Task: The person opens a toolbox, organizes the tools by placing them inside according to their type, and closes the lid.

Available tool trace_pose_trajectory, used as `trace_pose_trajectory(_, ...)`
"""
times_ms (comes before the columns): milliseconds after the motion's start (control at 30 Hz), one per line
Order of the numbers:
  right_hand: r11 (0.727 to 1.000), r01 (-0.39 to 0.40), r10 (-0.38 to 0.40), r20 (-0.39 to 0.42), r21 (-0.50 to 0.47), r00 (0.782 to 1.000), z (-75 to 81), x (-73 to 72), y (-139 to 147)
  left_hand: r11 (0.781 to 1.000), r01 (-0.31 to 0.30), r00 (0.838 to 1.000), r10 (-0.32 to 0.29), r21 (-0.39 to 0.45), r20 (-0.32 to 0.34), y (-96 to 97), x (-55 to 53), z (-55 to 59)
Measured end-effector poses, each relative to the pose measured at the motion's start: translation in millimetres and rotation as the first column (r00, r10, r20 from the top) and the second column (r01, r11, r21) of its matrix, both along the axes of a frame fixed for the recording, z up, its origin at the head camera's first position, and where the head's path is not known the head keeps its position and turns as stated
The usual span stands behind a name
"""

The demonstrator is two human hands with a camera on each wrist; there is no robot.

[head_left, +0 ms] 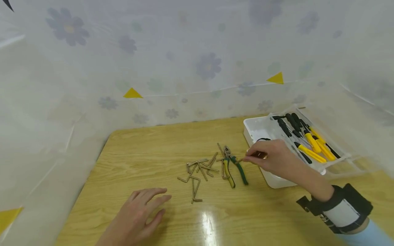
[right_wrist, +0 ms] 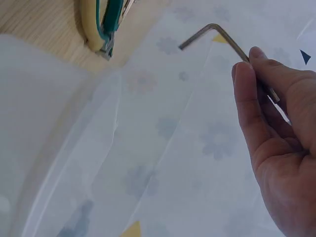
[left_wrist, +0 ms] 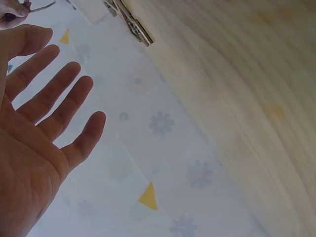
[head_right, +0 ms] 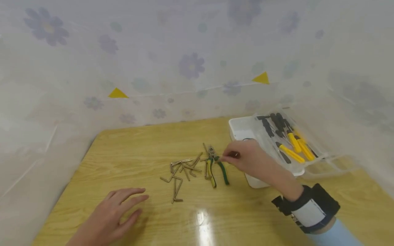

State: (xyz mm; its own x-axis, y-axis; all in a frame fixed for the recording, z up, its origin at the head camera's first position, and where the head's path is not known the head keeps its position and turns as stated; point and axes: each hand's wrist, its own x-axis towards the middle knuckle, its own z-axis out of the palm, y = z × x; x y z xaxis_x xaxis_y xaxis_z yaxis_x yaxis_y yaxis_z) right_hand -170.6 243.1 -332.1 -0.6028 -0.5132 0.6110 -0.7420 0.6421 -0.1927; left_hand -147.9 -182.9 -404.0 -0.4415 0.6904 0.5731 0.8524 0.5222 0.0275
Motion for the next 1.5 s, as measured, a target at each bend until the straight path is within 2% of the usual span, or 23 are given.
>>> trace_pose_trajectory(100,0.998,0.051,-0.052,-0.028,-0.028,0.998,7.3,5.9,22,1.000,0.012,1.000,-0.012,-0.011,0.010,2.2,-0.3,-0.5)
trace_pose_trajectory(167,0.995,0.089,-0.092,-0.085,-0.039,0.992,12.4,8.5,40,0.999,0.026,1.000,-0.026,-0.020,0.016,4.8,-0.5,-0.5)
trace_pose_trajectory(267,0.981,0.188,-0.195,-0.165,-0.057,0.967,21.9,14.1,70,0.997,0.058,0.998,-0.058,-0.043,0.017,12.0,-1.1,0.0)
trace_pose_trajectory(367,0.936,0.347,-0.352,-0.218,-0.062,0.910,30.8,20.3,103,0.992,0.098,0.995,-0.097,-0.074,0.021,24.3,-1.7,1.8)
trace_pose_trajectory(433,0.885,0.463,-0.464,-0.196,-0.053,0.864,35.8,25.3,124,0.988,0.125,0.992,-0.122,-0.094,0.038,33.8,-1.4,3.3)
trace_pose_trajectory(500,0.821,0.569,-0.568,-0.158,-0.046,0.808,37.5,28.6,141,0.983,0.146,0.989,-0.141,-0.113,0.053,43.2,-0.3,4.5)
trace_pose_trajectory(600,0.724,0.689,-0.689,-0.056,-0.030,0.722,35.5,31.8,161,0.976,0.175,0.983,-0.168,-0.128,0.069,54.8,1.4,4.9)
trace_pose_trajectory(667,0.671,0.741,-0.741,0.002,-0.016,0.671,31.7,33.2,170,0.972,0.196,0.980,-0.187,-0.132,0.071,61.4,3.1,4.3)
trace_pose_trajectory(767,0.612,0.791,-0.789,0.079,0.013,0.609,26.3,34.3,182,0.967,0.218,0.974,-0.208,-0.131,0.085,68.4,5.5,4.5)
trace_pose_trajectory(900,0.571,0.812,-0.818,0.174,0.125,0.548,24.4,28.4,195,0.965,0.232,0.972,-0.226,-0.123,0.060,72.9,4.7,4.3)
trace_pose_trajectory(967,0.572,0.792,-0.819,0.205,0.214,0.536,26.3,20.6,201,0.964,0.237,0.972,-0.234,-0.119,0.040,73.7,3.2,3.6)
trace_pose_trajectory(1000,0.577,0.776,-0.817,0.213,0.256,0.537,27.8,15.3,204,0.963,0.243,0.970,-0.241,-0.113,0.027,73.8,2.2,3.0)
trace_pose_trajectory(1067,0.596,0.734,-0.803,0.230,0.326,0.551,30.6,-0.5,207,0.964,0.243,0.970,-0.242,-0.106,0.023,71.9,1.5,2.8)
trace_pose_trajectory(1133,0.618,0.699,-0.785,0.229,0.360,0.576,33.7,-16.6,208,0.965,0.243,0.970,-0.243,-0.096,0.018,70.2,0.7,2.3)
trace_pose_trajectory(1233,0.640,0.667,-0.766,0.254,0.380,0.591,36.7,-38.2,207,0.968,0.235,0.972,-0.234,-0.082,0.019,67.5,0.5,1.5)
trace_pose_trajectory(1300,0.650,0.661,-0.760,0.286,0.376,0.584,36.2,-49.1,206,0.970,0.231,0.973,-0.230,-0.081,0.011,65.7,0.6,0.6)
trace_pose_trajectory(1433,0.651,0.677,-0.759,0.319,0.344,0.568,33.6,-58.4,199,0.972,0.215,0.977,-0.214,-0.092,0.018,62.1,1.4,0.3)
trace_pose_trajectory(1500,0.658,0.693,-0.751,0.321,0.294,0.577,33.5,-59.0,191,0.976,0.198,0.980,-0.196,-0.094,0.030,58.7,1.4,1.5)
